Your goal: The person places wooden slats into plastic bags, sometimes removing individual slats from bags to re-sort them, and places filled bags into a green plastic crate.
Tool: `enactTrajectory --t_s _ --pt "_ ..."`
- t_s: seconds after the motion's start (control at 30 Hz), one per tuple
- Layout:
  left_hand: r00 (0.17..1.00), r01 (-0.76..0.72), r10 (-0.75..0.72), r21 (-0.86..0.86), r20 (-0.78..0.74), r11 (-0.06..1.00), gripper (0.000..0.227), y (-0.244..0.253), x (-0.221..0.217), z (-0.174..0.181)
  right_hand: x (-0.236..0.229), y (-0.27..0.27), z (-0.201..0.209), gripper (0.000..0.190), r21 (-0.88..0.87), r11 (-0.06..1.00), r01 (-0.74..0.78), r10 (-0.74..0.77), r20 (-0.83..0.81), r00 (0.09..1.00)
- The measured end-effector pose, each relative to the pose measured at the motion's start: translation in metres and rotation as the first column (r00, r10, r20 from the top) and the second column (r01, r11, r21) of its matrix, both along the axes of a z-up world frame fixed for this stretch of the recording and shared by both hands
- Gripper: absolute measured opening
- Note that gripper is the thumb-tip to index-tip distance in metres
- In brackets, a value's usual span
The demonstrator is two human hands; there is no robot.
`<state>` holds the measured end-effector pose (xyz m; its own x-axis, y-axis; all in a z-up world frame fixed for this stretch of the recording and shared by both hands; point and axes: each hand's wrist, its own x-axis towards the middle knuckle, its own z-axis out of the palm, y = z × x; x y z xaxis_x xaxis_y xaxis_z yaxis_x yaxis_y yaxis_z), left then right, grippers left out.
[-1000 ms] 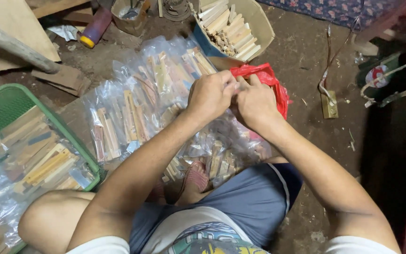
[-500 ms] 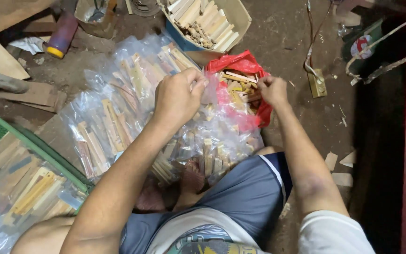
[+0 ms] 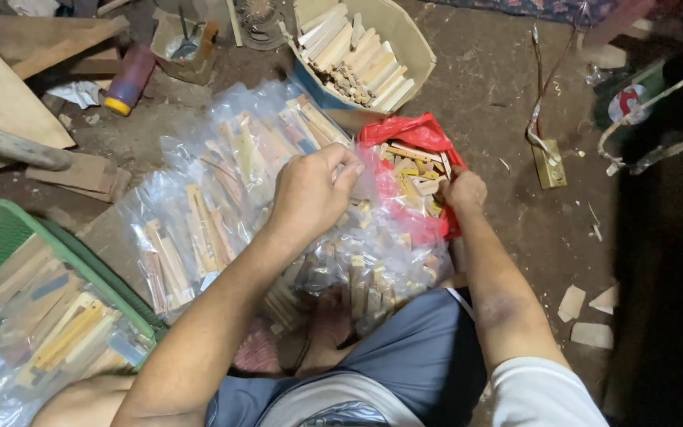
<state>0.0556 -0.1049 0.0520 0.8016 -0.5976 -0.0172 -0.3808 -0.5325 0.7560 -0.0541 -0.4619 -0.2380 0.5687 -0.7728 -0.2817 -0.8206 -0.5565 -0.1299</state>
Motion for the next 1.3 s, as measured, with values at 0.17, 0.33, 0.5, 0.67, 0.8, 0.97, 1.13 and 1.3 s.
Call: enactTrajectory --t_s 0.17,0.33,0.5,0.67,0.8,0.97,1.13,1.3 --pt "0.999 0.003 -0.001 0.046 -0.046 0.999 0.014 -0.004 -0.003 0.006 0.008 -0.015 -0.022 0.033 0.030 0.997 0.076 -0.075 -0.036 0.997" --pt "0.999 0.000 0.002 0.044 -0.050 0.999 0.014 -0.003 -0.003 0.009 0.007 -0.007 -0.004 0.037 0.091 0.996 -0.009 -0.005 0.150 0.989" --pt "0.999 -0.009 0.009 0.008 -0.046 1.000 0.014 -0.008 0.003 0.001 -0.037 0.032 0.092 0.035 0.200 0.976 -0.086 0.028 0.276 0.961" --pt "1.000 -0.011 0.010 -0.043 -0.027 0.999 0.012 -0.012 -0.001 0.002 -0.085 0.108 0.276 0.024 0.366 0.836 -0.408 0.030 0.712 0.701" --pt "0.997 0.009 0.005 -0.189 0.075 0.982 0.017 -0.015 -0.002 -0.002 -0.072 0.168 0.377 0.019 0.035 0.848 -0.529 0.398 0.616 0.679" --pt "0.996 -0.058 0.048 -0.136 -0.071 0.989 0.014 -0.010 0.007 -0.017 -0.044 0.184 0.376 0.021 -0.031 0.779 -0.626 0.612 0.249 0.750" --pt "0.996 -0.015 0.002 -0.143 -0.087 0.990 0.014 -0.013 -0.008 -0.007 -0.015 0.205 0.344 0.016 -0.081 0.746 -0.661 0.660 0.225 0.717" --pt "0.995 -0.020 0.002 -0.169 -0.104 0.985 0.015 -0.014 -0.008 -0.011 0.001 0.202 0.295 0.017 -0.072 0.743 -0.665 0.642 0.357 0.679"
